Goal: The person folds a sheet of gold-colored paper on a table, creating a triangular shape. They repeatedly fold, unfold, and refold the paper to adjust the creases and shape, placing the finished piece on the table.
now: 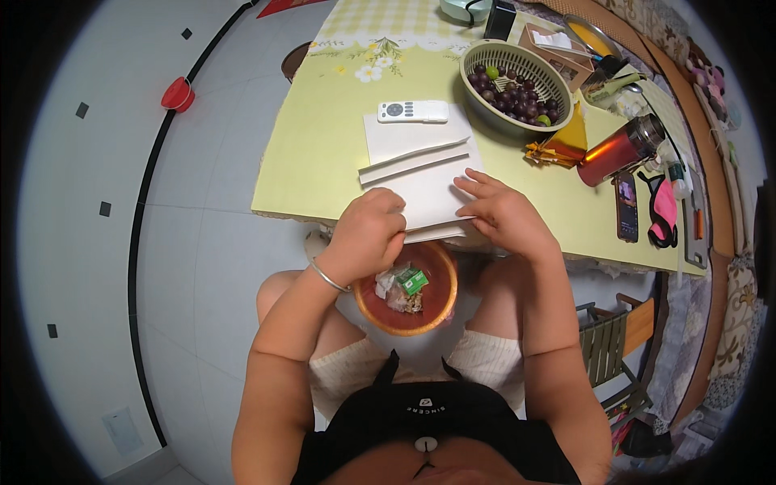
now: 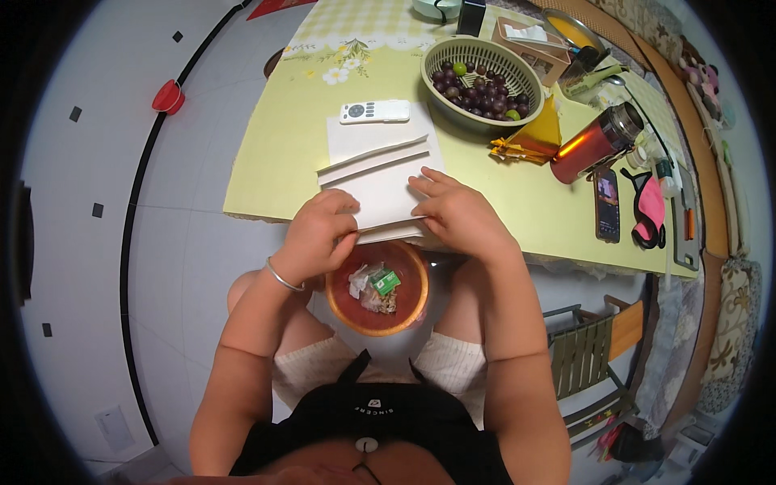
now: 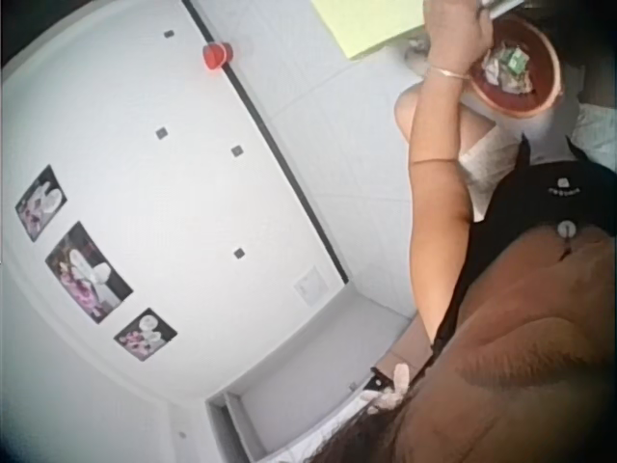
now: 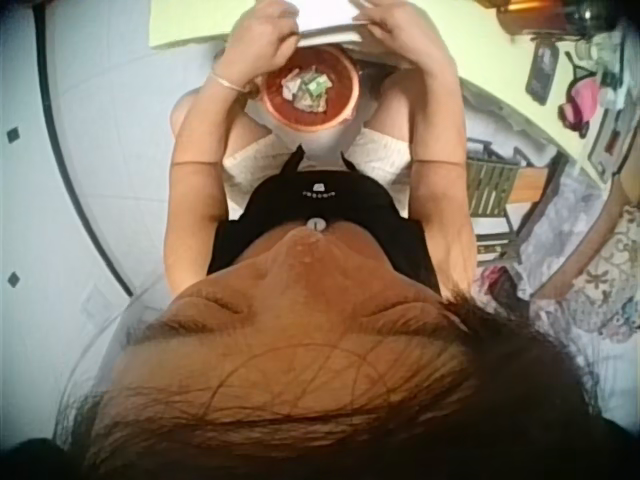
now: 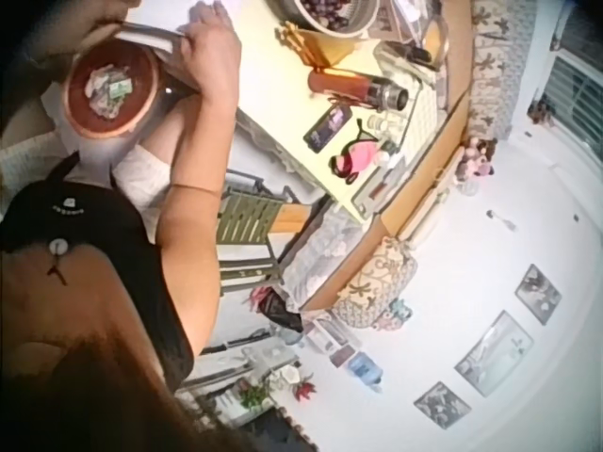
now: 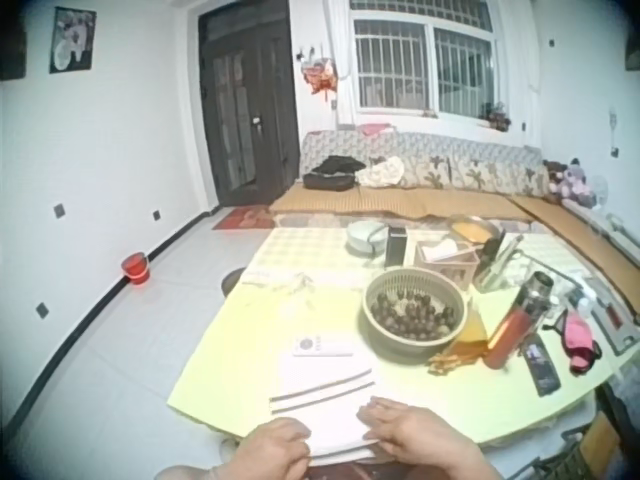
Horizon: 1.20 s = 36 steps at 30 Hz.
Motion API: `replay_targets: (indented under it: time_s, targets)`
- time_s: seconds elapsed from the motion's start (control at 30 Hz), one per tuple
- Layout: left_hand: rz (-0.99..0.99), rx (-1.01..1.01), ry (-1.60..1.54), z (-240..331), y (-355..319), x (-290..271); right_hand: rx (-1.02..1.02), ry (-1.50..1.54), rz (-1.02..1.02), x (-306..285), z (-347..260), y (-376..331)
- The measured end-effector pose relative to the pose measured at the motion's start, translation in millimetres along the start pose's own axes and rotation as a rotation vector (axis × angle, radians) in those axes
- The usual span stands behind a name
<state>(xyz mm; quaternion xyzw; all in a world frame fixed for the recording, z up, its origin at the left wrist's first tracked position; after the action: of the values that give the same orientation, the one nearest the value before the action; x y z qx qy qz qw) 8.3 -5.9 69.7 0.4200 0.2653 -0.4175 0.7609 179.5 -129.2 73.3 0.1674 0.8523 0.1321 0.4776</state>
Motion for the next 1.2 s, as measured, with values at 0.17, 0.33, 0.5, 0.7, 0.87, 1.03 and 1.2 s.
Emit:
replay_targets:
  time_s: [0.17, 0.33, 0.5, 0.7, 0.87, 1.03, 1.2]
  targets:
    - [0.055, 0.036, -0.022, -12.1, 4.7, -3.4, 0.03, 0.089, -0.043, -1.3, -2.6, 4.6]
    - [0.008, 0.051, -0.018, -14.9, 5.4, 0.0, -0.008, 0.129, -0.032, 0.5, 4.9, 9.1]
    - [-0.013, 0.085, -0.054, -17.0, 5.7, 3.8, 0.079, 0.18, -0.041, 7.8, 21.2, 9.2]
    - [0.008, 0.065, -0.024, -18.6, 10.6, -2.7, 0.027, 0.109, 0.008, 6.1, 20.3, 10.7]
    - [0.015, 0.04, -0.02, -26.0, 13.8, 0.1, 0.032, 0.103, 0.006, 9.3, 23.1, 11.6]
    - [0.039, -0.104, -0.131, -46.2, 17.2, 9.6, 0.317, 0.335, 0.058, 17.7, 53.2, 14.2]
    - [0.276, -0.245, -0.117, -68.3, 18.7, 11.6, 0.557, 0.309, 0.3, 22.4, 84.2, 17.3]
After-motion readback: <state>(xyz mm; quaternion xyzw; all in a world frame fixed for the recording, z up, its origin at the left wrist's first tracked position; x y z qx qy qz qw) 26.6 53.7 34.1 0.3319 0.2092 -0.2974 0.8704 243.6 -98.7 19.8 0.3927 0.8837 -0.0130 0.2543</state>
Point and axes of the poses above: each hand's wrist, its own y-axis towards the middle knuckle, its own x-axis out of the palm, z = x × y, the point moved 6 cm from there along y, towards the middle knuckle, and after that the axes turned 12 degrees about z, right-handed, at the moved point
